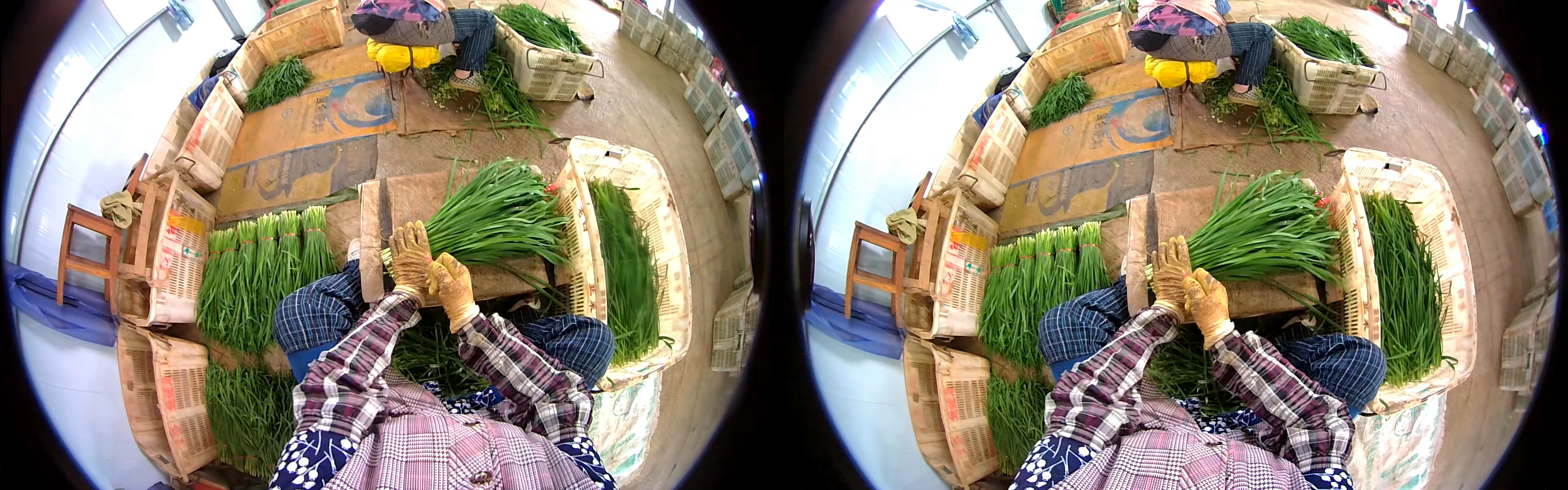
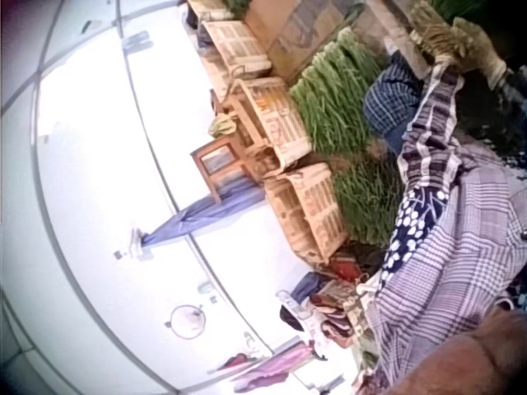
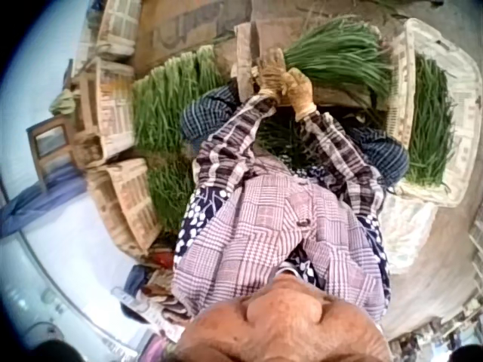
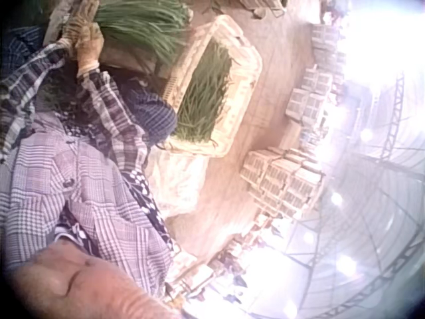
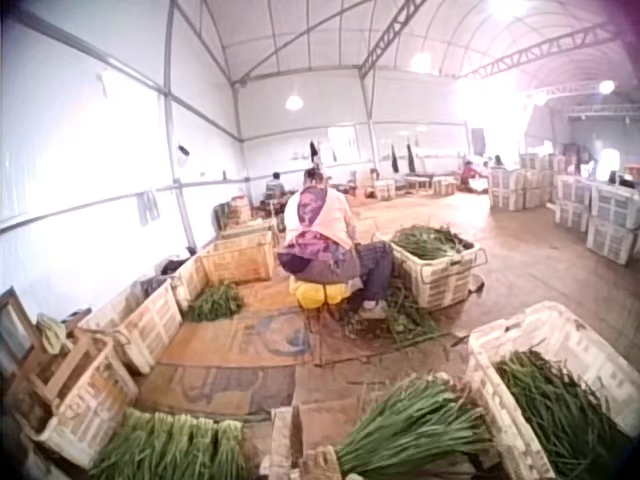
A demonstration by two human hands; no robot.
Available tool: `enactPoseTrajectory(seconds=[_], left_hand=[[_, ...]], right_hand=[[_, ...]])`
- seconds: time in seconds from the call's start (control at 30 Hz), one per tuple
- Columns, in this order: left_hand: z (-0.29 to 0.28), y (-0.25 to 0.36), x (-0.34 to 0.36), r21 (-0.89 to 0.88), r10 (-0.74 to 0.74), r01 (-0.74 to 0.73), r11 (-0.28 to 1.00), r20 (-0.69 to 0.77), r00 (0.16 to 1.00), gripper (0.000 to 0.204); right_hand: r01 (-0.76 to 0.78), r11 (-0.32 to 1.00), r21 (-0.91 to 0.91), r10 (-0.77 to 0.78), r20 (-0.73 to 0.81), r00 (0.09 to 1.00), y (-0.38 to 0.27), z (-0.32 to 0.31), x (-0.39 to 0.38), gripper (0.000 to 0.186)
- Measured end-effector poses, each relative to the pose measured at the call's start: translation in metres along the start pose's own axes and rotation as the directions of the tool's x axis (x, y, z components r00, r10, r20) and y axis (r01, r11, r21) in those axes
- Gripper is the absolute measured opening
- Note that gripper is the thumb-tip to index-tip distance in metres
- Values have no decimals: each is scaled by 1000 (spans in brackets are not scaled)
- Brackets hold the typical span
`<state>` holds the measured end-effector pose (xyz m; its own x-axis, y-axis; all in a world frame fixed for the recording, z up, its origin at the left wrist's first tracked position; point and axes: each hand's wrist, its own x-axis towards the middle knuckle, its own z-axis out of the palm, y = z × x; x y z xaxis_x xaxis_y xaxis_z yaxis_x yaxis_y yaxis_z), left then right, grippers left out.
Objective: The person gathers green onions from a basket, aligns them into bundles, and ties them with red rubber bands. The tied bundles are placed on a wooden board beside the work area.
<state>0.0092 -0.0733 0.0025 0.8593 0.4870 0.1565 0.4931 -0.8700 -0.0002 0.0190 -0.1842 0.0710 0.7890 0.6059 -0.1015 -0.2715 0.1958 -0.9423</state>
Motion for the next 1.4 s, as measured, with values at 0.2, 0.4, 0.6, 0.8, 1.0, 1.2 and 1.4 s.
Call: enactPoseTrajectory(seconds=[0.2,0.4,0.6,0.8,1.0,1.2,1.4], left_hand=[[-1,-10,8,39,86,-83,996,-85,993,65],[12,-30,25,-160,130,-148,976,-118,984,65],[-2,-36,18,-274,135,-165,947,-124,983,98],[-28,-23,22,-308,124,-93,947,84,989,101],[-39,-24,24,-128,167,-144,981,192,967,110],[-107,-94,38,-741,372,-75,668,244,896,93],[-165,-132,-10,-488,175,-348,800,-365,915,109]], right_hand=[[125,950,-285,-115,51,992,13,-8,2,14],[385,666,-639,-338,201,919,13,-1,16,1],[658,98,-747,-557,507,658,48,-29,-10,22],[384,441,-811,-237,308,921,84,-52,-16,15],[-49,998,39,38,258,965,13,-17,-2,24],[341,940,-18,-326,251,911,-97,14,33,38],[583,812,-35,-566,203,799,-203,34,22,29]])
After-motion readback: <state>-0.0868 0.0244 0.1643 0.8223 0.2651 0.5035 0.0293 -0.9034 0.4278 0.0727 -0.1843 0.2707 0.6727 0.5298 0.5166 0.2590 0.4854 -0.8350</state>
